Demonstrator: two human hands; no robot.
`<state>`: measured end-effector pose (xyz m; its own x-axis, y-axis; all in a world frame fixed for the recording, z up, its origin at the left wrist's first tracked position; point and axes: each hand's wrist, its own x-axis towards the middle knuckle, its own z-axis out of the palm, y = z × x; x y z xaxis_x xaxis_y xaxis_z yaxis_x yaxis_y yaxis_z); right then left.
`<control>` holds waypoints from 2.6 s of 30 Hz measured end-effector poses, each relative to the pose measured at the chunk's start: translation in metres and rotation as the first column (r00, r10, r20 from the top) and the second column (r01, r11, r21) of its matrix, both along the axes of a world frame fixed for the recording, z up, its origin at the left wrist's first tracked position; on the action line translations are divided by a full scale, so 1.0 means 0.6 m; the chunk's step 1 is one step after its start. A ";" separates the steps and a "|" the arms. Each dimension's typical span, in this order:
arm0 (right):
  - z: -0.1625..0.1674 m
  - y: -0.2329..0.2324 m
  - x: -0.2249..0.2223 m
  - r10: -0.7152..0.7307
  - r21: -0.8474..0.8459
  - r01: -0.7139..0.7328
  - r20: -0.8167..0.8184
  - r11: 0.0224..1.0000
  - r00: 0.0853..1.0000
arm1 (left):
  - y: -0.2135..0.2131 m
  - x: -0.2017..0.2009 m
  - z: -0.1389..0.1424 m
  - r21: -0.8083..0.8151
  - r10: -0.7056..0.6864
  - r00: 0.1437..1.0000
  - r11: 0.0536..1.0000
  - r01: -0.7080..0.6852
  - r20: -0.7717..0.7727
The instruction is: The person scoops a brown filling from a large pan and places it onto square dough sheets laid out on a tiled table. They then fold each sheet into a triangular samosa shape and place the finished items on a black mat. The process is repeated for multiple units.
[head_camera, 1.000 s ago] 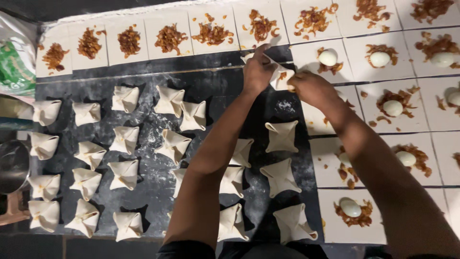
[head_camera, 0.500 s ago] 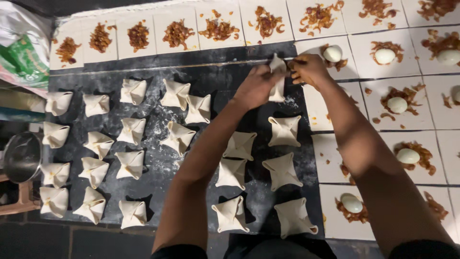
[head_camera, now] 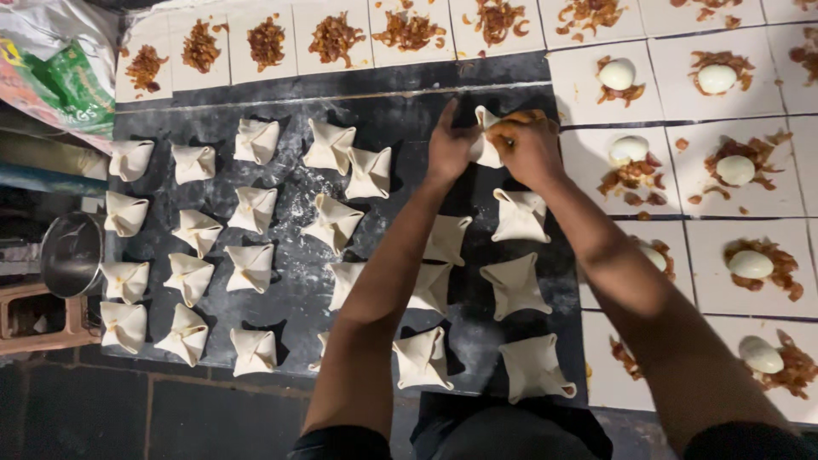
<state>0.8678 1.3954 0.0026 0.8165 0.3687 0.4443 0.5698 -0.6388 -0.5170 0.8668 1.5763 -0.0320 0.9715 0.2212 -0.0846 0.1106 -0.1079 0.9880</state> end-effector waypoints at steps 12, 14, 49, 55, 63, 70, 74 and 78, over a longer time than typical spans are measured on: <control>-0.011 -0.093 -0.028 0.008 -0.253 -0.027 -0.075 0.967 0.997 | -0.011 -0.034 -0.030 -0.350 0.194 0.851 0.937 -0.012 0.488; -0.018 -0.084 -0.039 0.020 -0.308 -0.022 -0.011 0.951 1.000 | 0.006 -0.056 -0.036 -0.317 0.273 0.869 0.937 -0.144 0.414; 0.052 -0.354 -0.063 -0.045 0.158 0.101 -0.322 0.982 0.946 | -0.366 -0.042 0.051 0.386 -0.354 0.926 0.878 0.281 0.129; 0.031 -0.424 -0.070 0.084 0.193 0.002 -0.441 0.981 0.894 | -0.363 -0.043 0.066 0.423 -0.403 0.901 0.853 0.306 0.160; 0.060 -0.472 -0.146 0.112 -0.296 -0.149 -0.139 0.944 0.984 | -0.356 -0.026 0.068 0.456 -0.525 0.844 0.782 0.425 0.113; 0.058 -0.407 -0.042 0.142 0.119 -0.111 -0.296 0.987 0.944 | -0.339 -0.043 0.056 0.273 -0.677 0.734 0.715 0.643 0.045; 0.048 -0.376 -0.006 0.277 0.406 -0.065 -0.491 0.912 0.826 | -0.332 -0.068 0.063 0.478 -0.602 0.777 0.745 0.465 0.183; 0.052 -0.345 0.025 0.045 0.242 0.300 -0.840 0.923 0.541 | -0.298 -0.091 0.092 0.657 -0.659 0.715 0.650 0.383 0.235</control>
<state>0.8828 1.1882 0.0341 0.9011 0.2070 -0.3809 -0.2898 -0.3658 -0.8844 0.8125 1.3975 0.0230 0.8285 -0.4641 0.3133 -0.5407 -0.5175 0.6632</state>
